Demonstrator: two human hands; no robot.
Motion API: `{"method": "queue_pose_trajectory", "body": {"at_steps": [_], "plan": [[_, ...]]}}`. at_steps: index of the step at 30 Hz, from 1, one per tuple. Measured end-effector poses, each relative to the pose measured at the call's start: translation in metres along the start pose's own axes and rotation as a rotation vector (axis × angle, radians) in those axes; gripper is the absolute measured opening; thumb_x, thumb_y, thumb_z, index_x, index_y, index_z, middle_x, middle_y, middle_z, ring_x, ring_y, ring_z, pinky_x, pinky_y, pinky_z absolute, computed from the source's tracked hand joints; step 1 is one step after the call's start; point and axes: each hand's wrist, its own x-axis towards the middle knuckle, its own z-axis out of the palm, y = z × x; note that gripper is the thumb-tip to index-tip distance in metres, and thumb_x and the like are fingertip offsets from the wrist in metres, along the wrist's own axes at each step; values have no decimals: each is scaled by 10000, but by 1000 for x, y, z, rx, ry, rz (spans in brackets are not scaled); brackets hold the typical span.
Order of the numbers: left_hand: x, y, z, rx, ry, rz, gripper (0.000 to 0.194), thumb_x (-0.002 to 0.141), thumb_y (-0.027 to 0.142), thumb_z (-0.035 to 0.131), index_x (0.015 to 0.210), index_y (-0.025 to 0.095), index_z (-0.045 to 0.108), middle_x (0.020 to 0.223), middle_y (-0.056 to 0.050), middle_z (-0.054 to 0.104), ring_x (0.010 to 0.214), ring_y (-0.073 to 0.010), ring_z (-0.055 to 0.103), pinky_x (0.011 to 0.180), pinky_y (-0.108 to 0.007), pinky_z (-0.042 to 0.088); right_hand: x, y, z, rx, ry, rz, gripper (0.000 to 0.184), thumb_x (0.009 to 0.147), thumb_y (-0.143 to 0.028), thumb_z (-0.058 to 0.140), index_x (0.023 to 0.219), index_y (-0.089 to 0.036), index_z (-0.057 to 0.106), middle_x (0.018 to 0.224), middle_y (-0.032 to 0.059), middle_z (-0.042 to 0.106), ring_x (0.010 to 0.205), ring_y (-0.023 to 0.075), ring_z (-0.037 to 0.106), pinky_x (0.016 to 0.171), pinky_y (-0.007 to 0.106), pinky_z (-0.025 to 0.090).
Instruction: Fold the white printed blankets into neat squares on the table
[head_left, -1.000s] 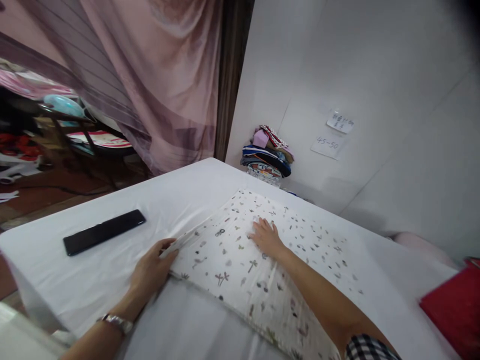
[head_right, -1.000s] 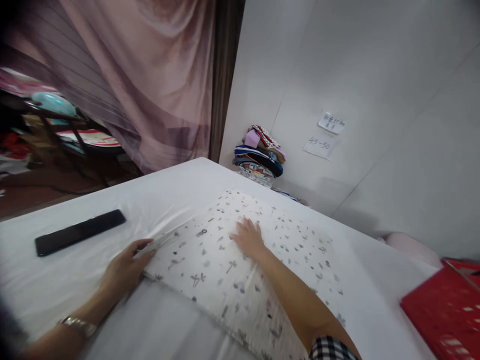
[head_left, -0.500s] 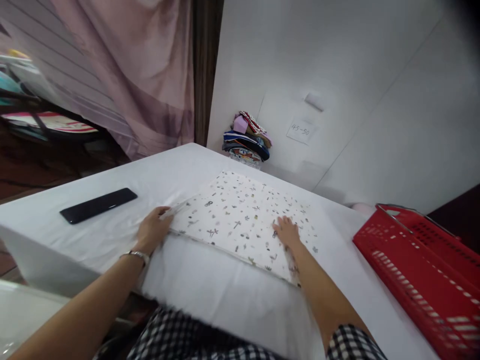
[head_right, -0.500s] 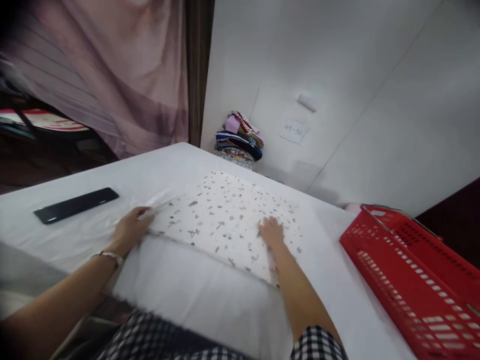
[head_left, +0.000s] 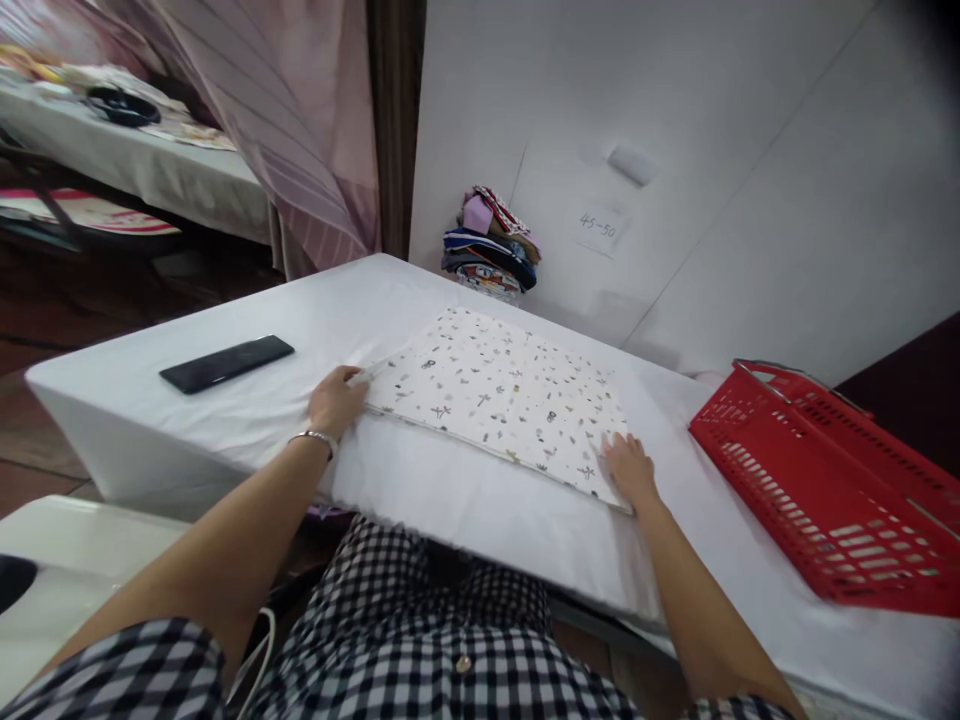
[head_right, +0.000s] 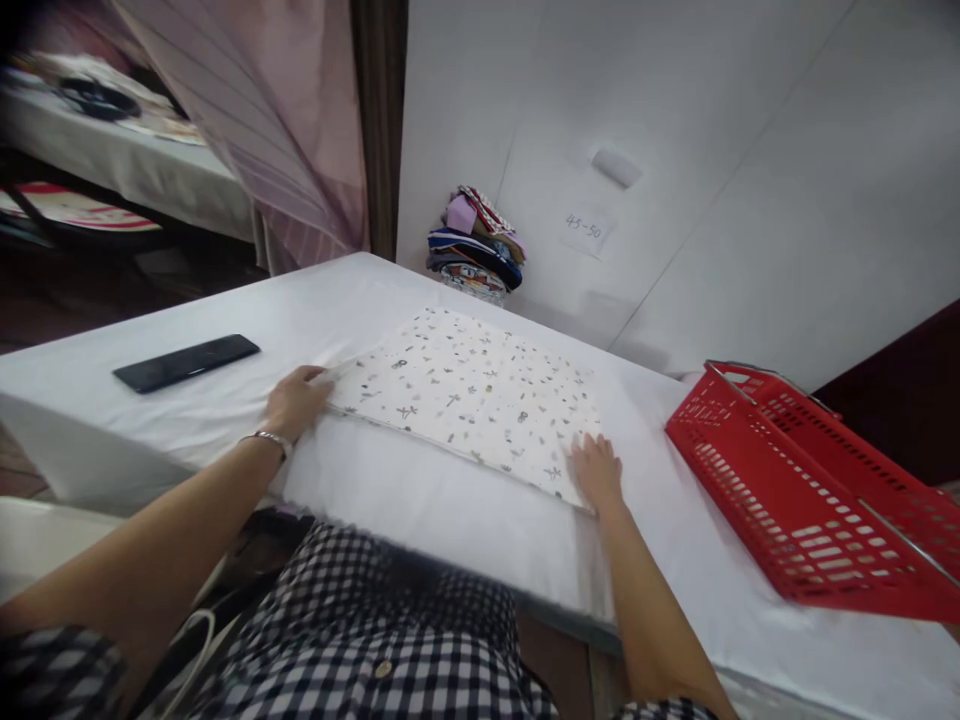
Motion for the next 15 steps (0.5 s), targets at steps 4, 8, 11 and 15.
{"method": "queue_pose_trajectory", "body": {"at_steps": [4, 8, 11, 15], "plan": [[-2, 3, -2, 45, -25, -3, 411, 747, 334, 547, 1135, 203, 584, 1097, -106, 630, 1020, -294, 569, 854, -400, 438, -34, -28, 1, 286, 116, -185, 495, 903, -450, 321, 1279, -191, 511, 1413, 105, 399, 1344, 274, 270, 1073, 516, 228], [-3, 6, -6, 89, -16, 70, 452, 741, 422, 573, 1119, 175, 589, 1159, -125, 590, 1040, -290, 552, 868, -395, 433, -56, -54, -2, 565, 177, -361, 396, 870, -449, 432, 1133, -225, 627, 1247, 73, 575, 1246, 242, 428, 1045, 472, 324], [-11, 12, -5, 160, 110, 212, 442, 765, 471, 554, 1072, 159, 614, 1177, -140, 566, 1075, -304, 517, 896, -423, 408, -57, -74, -10, 682, 143, -447, 304, 854, -427, 489, 1028, -263, 676, 1105, 43, 652, 1112, 223, 533, 973, 421, 411], [-42, 30, 14, 163, 59, 619, 285, 829, 396, 514, 970, 191, 652, 1065, -87, 623, 1031, -253, 527, 907, -395, 387, -45, -105, -24, 675, 64, -526, 218, 837, -386, 544, 940, -271, 698, 1004, 15, 670, 977, 196, 565, 893, 361, 438]]}}
